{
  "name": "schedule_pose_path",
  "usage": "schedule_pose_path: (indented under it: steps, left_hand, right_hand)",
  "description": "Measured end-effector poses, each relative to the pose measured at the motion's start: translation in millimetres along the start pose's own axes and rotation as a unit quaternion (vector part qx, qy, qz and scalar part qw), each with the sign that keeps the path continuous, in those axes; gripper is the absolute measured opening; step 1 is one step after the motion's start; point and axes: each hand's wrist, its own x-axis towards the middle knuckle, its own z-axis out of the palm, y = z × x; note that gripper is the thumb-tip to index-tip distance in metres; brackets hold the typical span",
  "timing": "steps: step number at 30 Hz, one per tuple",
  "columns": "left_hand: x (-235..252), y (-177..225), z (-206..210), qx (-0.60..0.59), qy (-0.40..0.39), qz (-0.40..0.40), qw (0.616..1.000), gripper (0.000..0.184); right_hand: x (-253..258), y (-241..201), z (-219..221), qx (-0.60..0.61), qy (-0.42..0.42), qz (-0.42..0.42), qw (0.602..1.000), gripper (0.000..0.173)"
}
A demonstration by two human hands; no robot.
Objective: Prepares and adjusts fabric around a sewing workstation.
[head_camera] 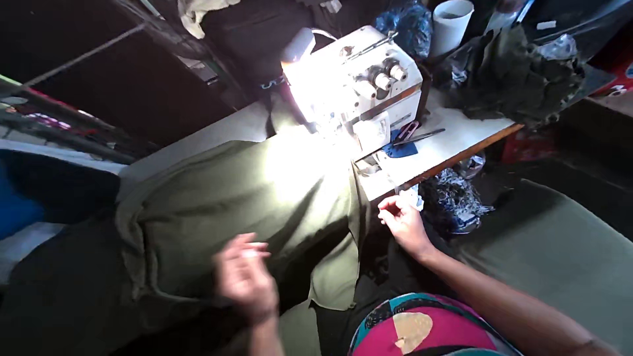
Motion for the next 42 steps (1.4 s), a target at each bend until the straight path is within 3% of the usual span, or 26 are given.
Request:
schedule_pose_path:
  steps: [2,4,6,7,9,11,15,17,18,21,23,24,26,28,29,31,34,37,42]
  left_hand:
    - [-65,27,67,-0.134,-0.139,-0.207,0.959,0.031]
    - [-96,32,116,-0.167,-0.183,-0.371,0.895,0.034]
    - [-101,32,143,-0.198,-0.205,-0.436,0.853,0.033]
    - [-98,35,150,-0.221,-0.211,-0.448,0.84,0.023]
    - [-90,43,149,-0.281,-0.202,-0.447,0.825,0.013]
    - [-87,52,140,-0.308,-0.15,-0.392,0.854,0.006]
    - [-97,60,121,-0.212,-0.042,-0.066,0.974,0.015]
    - [-96,62,116,-0.158,-0.026,0.051,0.986,0.014]
    - [-96,62,114,-0.138,-0.023,0.074,0.987,0.014]
    - [-92,57,111,-0.122,-0.011,0.043,0.991,0.017]
    - [-89,56,108,-0.162,-0.004,-0.019,0.987,0.015]
    - [-87,58,107,-0.194,0.001,-0.077,0.978,0.015]
    - [-80,69,105,-0.283,0.045,-0.229,0.93,0.015]
    - [-74,75,102,-0.326,0.093,-0.288,0.895,0.017]
    - [-75,78,99,-0.309,0.096,-0.247,0.914,0.017]
    - [-78,86,89,-0.216,0.054,-0.061,0.973,0.013]
    - [-81,110,85,-0.085,-0.026,0.138,0.986,0.009]
    - [-89,111,99,-0.015,-0.076,0.21,0.975,0.008]
    - [-99,106,104,0.033,-0.09,0.231,0.968,0.011]
  right_hand:
    - [3,17,-4,0.032,-0.072,0.159,0.984,0.03]
    - [14,28,2,0.105,-0.124,0.228,0.96,0.034]
    - [21,32,9,0.191,-0.172,0.237,0.937,0.014]
    - [21,33,10,0.224,-0.2,0.23,0.926,0.007]
    - [14,37,4,0.248,-0.232,0.195,0.92,0.009]
    - [1,35,-5,0.247,-0.235,0.157,0.927,0.01]
    - [-27,12,-19,0.222,-0.202,0.095,0.949,0.015]
    - [-32,0,-19,0.168,-0.166,0.107,0.966,0.017]
    - [-30,-1,-17,0.141,-0.135,0.126,0.973,0.018]
    - [-6,12,-8,0.101,-0.09,0.203,0.97,0.031]
    - [13,28,-3,0.086,-0.139,0.219,0.962,0.056]
    - [20,34,-1,0.095,-0.17,0.218,0.956,0.059]
    - [28,43,5,0.143,-0.212,0.203,0.945,0.035]
    - [28,52,8,0.188,-0.249,0.161,0.937,0.008]
    - [24,52,6,0.194,-0.262,0.132,0.936,0.006]
    - [9,43,-6,0.179,-0.258,0.087,0.945,0.009]
    - [-28,17,-26,0.176,-0.209,0.088,0.958,0.013]
    - [-56,-11,-34,0.203,-0.168,0.091,0.96,0.012]
    - [-69,-45,-36,0.183,-0.176,0.033,0.967,0.013]
